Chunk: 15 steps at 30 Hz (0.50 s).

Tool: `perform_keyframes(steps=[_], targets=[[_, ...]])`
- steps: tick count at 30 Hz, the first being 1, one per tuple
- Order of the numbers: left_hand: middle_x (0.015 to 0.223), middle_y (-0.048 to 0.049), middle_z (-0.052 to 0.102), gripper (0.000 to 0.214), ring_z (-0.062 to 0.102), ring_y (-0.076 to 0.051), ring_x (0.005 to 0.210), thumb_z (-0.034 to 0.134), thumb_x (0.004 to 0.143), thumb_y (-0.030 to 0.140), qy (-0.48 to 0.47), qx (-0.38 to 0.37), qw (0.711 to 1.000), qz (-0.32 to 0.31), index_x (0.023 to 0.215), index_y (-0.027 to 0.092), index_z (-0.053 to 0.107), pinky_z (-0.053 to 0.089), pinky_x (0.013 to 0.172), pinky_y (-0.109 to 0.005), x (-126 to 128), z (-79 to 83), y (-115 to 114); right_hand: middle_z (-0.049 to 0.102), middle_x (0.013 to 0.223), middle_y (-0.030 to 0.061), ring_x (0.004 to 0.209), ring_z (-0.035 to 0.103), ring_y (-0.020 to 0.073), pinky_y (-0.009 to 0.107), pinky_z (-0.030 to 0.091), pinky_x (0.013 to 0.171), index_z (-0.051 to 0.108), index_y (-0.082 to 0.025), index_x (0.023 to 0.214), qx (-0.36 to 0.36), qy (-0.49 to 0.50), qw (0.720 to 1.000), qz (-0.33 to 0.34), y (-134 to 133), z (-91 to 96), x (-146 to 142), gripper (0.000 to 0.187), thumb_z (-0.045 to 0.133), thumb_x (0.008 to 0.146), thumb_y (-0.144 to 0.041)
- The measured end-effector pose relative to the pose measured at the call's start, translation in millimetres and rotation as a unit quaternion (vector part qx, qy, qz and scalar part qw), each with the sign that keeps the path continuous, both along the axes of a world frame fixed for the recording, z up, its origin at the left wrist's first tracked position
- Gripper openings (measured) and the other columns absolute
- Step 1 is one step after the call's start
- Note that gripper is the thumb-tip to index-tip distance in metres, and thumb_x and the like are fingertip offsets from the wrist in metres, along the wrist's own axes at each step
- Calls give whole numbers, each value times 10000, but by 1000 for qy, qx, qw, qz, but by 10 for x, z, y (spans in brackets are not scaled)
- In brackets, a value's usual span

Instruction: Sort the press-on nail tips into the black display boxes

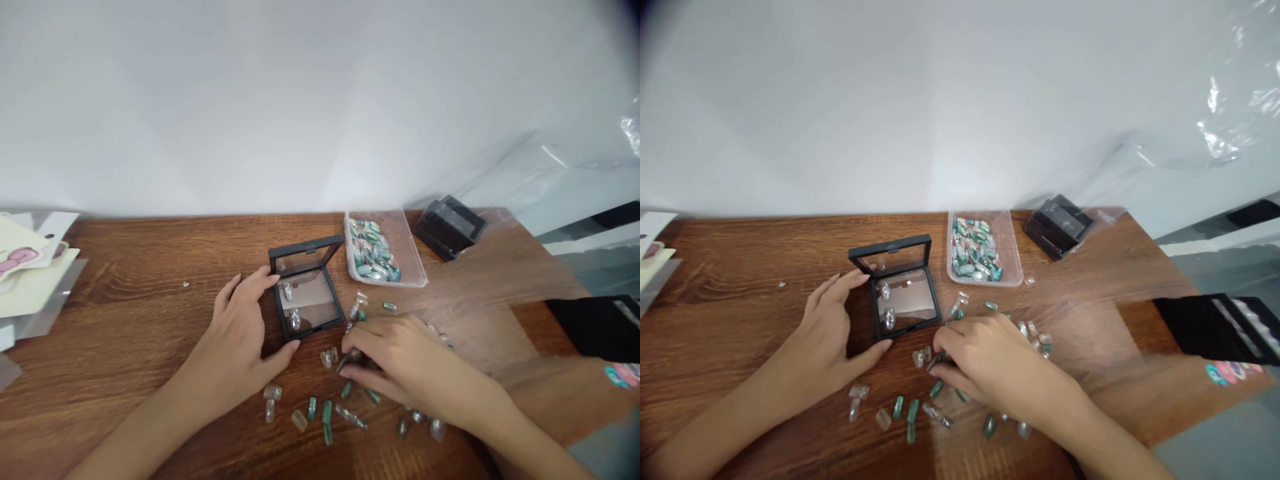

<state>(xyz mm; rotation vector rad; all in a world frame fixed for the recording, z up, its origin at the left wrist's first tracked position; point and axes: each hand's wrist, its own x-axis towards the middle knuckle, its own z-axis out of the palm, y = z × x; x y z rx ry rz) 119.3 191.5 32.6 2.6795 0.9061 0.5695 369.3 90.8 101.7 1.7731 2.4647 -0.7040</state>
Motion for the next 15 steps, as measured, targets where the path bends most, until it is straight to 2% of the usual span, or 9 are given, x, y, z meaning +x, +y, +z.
perform_keyframes(steps=[3,7,13,15], targets=[[1425,-234,434,743,401,-401,1414,582,921,453,5,2,1000,-3,1472,153,185,364,1146,-665,-2,9,3,718,859,9,760,687,196,304,395,636,656,-210,914,4,10,1000,15,-2,3,-4,94,643,973,-282],[1430,-234,439,748,402,-403,1417,594,912,441,4,-4,1000,0,1470,146,193,365,1152,-649,3,18,4,695,854,12,720,655,164,286,379,606,654,-212,902,49,55,997,18,-23,27,11,124,607,991,-284],[1442,-229,441,761,405,-391,1424,604,905,446,10,-1,1000,3,1472,144,198,355,1166,-631,6,21,5,676,783,-20,655,623,103,228,422,607,623,-196,953,95,177,979,-39,-28,28,32,40,592,973,-181],[1440,-226,447,755,413,-389,1419,598,906,445,8,3,1000,5,1473,144,201,362,1160,-631,1,19,3,657,765,-29,638,604,94,214,429,606,624,-197,992,112,194,973,-55,-17,25,29,66,582,967,-152]])
